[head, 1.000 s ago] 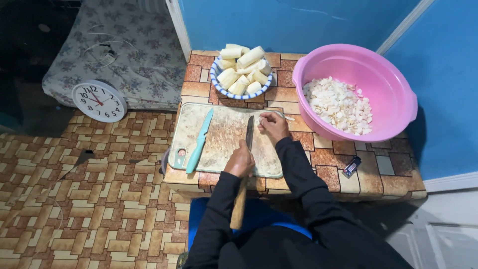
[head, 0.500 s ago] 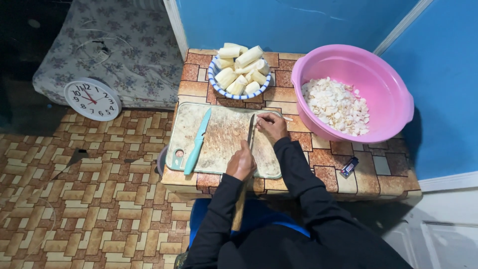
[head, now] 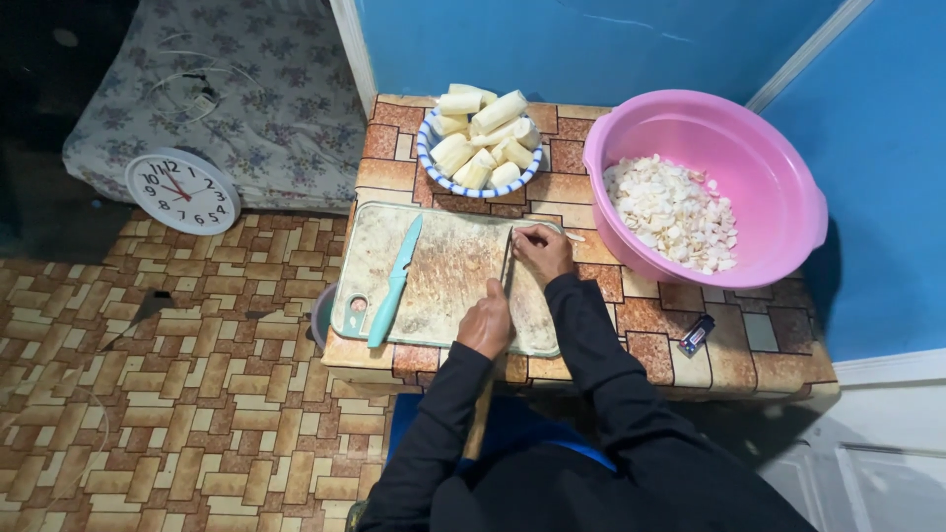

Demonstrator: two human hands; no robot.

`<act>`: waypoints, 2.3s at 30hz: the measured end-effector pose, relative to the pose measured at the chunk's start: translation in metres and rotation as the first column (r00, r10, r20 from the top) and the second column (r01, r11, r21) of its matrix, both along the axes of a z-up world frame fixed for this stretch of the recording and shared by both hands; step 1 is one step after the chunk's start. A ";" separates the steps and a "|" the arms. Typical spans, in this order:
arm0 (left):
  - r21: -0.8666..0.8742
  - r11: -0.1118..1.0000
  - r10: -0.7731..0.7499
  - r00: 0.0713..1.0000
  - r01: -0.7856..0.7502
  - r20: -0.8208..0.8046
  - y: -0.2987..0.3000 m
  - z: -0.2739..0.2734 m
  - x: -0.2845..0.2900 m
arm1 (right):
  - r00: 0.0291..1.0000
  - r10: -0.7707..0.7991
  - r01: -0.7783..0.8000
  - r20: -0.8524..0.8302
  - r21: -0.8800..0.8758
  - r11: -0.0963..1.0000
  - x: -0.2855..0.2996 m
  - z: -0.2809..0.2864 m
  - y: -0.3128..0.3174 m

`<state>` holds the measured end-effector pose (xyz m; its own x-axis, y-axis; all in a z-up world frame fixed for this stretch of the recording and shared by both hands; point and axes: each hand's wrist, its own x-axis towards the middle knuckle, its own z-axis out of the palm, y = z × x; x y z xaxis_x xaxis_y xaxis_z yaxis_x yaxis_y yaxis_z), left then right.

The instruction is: The person is chopping root vegetables on a cutting board and transferring the pieces into a large bowl.

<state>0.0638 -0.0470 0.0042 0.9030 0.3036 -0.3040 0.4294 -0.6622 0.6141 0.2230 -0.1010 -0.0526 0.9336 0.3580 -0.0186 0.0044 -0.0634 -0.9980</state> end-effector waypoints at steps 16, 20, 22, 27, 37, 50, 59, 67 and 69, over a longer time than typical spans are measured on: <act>0.090 0.996 0.001 0.999 -0.004 0.034 -0.001 -0.022 0.023 | 1.000 -0.016 0.017 0.016 -0.059 0.998 0.013 -0.023 0.005; 0.068 0.997 0.033 0.999 -0.034 0.023 0.004 -0.027 0.030 | 0.999 0.009 -0.005 0.039 -0.100 0.995 0.010 -0.023 0.005; 0.047 0.998 0.043 0.999 -0.044 0.024 0.007 -0.029 0.034 | 0.999 0.005 0.000 0.042 -0.120 0.993 0.011 -0.023 0.007; -0.028 1.000 0.011 0.999 -0.012 -0.034 0.025 -0.082 0.054 | 0.999 -0.010 0.007 -0.043 -0.067 0.998 0.013 -0.024 0.006; -0.073 0.997 0.017 0.999 -0.020 -0.045 0.007 0.002 0.002 | 0.997 -0.035 0.032 -0.069 -0.038 0.999 0.009 -0.017 0.006; -0.071 0.995 0.059 0.997 -0.063 -0.058 0.010 -0.020 0.030 | 0.975 0.028 0.038 0.222 -0.289 0.957 0.014 -0.029 0.002; 0.012 0.997 0.078 0.995 -0.077 -0.069 0.010 -0.045 0.042 | 0.989 -0.038 0.096 0.146 -0.413 0.906 0.007 -0.027 0.002; -0.030 0.996 0.080 0.996 -0.081 -0.043 0.008 -0.037 0.025 | 0.926 -0.026 0.170 0.376 -0.356 0.919 -0.006 -0.018 -0.002; 0.027 0.998 0.057 0.998 -0.056 -0.034 0.008 -0.045 0.028 | 0.848 -0.009 0.187 0.531 -0.282 0.941 0.002 -0.030 -0.001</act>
